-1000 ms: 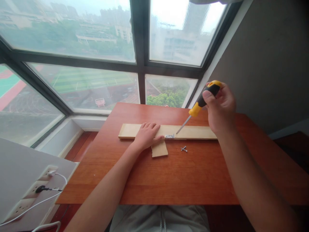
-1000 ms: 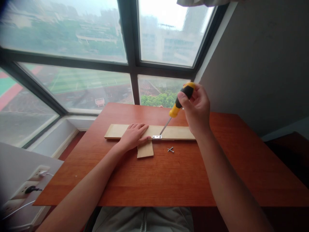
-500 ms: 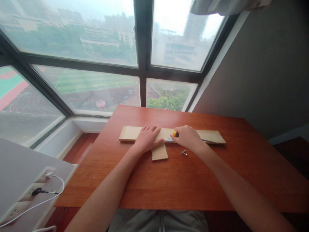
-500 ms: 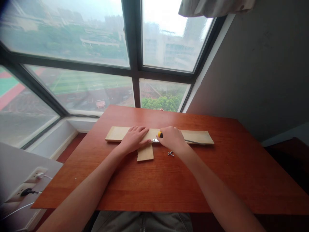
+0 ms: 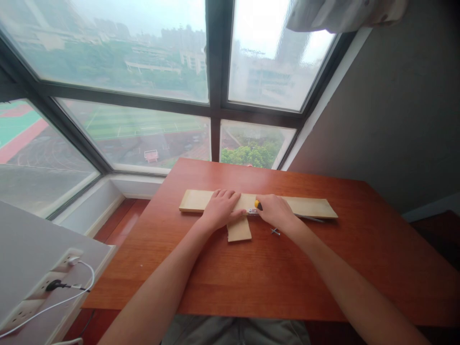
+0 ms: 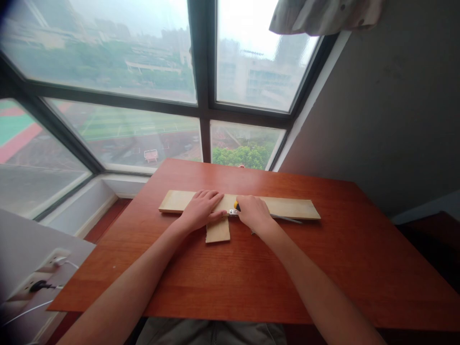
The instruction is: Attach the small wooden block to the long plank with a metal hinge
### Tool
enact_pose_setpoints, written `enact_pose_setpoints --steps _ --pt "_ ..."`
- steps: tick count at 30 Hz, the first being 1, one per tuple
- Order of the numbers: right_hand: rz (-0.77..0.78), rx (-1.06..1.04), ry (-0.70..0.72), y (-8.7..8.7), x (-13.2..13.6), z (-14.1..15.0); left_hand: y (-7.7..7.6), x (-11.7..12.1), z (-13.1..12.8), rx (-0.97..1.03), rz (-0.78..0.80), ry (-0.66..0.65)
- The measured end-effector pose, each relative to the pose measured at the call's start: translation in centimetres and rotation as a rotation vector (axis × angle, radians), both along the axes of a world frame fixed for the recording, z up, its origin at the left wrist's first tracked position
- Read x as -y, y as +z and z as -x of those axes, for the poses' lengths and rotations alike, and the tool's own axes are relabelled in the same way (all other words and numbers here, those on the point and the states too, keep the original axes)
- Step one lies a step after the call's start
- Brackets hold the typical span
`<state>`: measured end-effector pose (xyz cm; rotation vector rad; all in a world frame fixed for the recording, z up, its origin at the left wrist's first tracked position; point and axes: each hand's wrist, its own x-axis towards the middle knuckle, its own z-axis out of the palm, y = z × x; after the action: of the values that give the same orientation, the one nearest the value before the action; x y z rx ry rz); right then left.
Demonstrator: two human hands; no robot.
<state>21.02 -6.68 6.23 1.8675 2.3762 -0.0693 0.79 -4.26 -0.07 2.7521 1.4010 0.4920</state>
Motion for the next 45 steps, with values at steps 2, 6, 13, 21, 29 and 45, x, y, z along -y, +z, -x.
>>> enact_pose_setpoints --steps 2,6,13,21,29,45 --pt "-0.002 -0.006 0.023 0.1 0.1 -0.1 0.0 0.0 0.0 0.0 0.0 -0.001" --pt "-0.014 -0.011 0.078 0.3 0.2 -0.2 0.0 0.0 0.0 0.003 -0.008 -0.004" --pt "-0.025 -0.024 0.133 0.4 -0.3 -0.5 0.1 0.0 0.0 -0.004 -0.012 -0.007" --pt "-0.076 -0.058 0.098 1.7 -0.3 -1.6 0.4 0.0 -0.1 -0.014 -0.009 -0.003" --pt "-0.043 -0.119 0.044 1.2 1.8 -5.7 0.1 -0.1 -0.1 -0.006 -0.007 -0.006" --pt "0.119 -0.127 -0.002 -2.9 2.9 -6.0 0.0 -0.1 -0.1 -0.008 -0.006 -0.005"
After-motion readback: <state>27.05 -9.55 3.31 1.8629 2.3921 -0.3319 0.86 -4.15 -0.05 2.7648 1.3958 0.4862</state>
